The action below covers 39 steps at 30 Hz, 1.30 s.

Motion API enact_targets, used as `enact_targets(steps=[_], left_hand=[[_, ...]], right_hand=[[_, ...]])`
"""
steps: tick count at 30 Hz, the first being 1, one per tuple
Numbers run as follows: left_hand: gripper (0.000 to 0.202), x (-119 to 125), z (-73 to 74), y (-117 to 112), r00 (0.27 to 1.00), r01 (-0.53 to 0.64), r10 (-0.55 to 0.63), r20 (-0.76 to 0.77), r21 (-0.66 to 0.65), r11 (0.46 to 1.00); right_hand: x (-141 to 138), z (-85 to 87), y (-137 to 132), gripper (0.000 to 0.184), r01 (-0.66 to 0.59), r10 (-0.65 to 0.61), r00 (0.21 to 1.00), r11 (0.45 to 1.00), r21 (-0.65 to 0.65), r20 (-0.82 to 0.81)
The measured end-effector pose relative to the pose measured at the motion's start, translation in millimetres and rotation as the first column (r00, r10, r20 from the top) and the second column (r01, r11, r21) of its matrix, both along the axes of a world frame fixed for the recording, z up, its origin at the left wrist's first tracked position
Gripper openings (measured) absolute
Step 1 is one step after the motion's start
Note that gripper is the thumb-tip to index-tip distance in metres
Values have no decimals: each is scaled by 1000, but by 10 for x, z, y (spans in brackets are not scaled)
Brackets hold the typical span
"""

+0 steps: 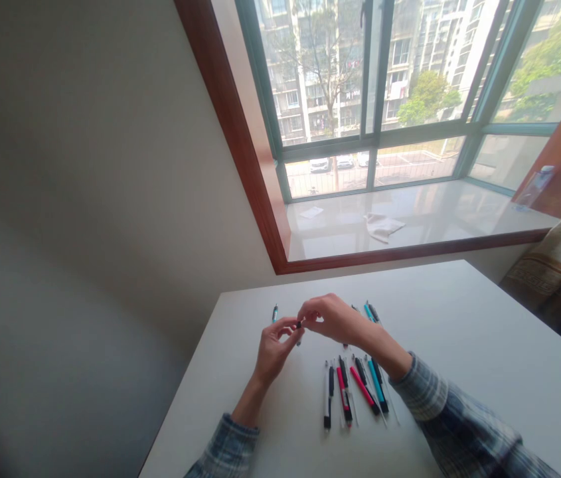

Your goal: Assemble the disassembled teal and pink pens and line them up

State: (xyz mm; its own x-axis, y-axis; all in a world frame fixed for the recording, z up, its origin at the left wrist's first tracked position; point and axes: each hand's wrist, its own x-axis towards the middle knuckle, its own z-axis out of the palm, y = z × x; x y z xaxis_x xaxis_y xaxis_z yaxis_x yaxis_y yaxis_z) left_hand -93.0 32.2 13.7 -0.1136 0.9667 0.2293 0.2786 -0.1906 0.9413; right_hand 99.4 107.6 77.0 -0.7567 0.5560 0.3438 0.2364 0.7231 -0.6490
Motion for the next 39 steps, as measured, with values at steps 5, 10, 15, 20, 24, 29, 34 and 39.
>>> enact_targets(steps=[5,10,15,20,24,29,34,39], left_hand=[[23,3,8,-1,1000,6,-6,7,0,1000],[22,10,15,-2,1000,12,-12,22,-7,1000],[20,13,22,-1,999,6,-5,42,-9,1000],[19,9,-35,4,999,-12,12,42,-6,1000],[19,25,-77,2,998,-30,31,53,-12,999],[18,52,-57,-31,998,-47,48,32,-21,999],[17,66,-29,-51,998,-45,46,32,-22,999],[17,74,15,-58,999,-46,47,15,-23,999]], right_hand=[[-1,-11,3,11,3,-3,1000,1000,9,2],[-7,-25,14,13,4,-4,1000,1000,7,3],[-16,-23,9,15,7,-7,1000,1000,16,12],[65,-26,70,13,38,-39,999,999,23,24],[206,-134,224,13,170,-179,978,982,86,111],[308,-385,381,18,268,-315,899,945,186,303],[257,-537,375,21,292,-334,853,942,164,402],[225,-511,338,21,301,-333,825,943,144,457]])
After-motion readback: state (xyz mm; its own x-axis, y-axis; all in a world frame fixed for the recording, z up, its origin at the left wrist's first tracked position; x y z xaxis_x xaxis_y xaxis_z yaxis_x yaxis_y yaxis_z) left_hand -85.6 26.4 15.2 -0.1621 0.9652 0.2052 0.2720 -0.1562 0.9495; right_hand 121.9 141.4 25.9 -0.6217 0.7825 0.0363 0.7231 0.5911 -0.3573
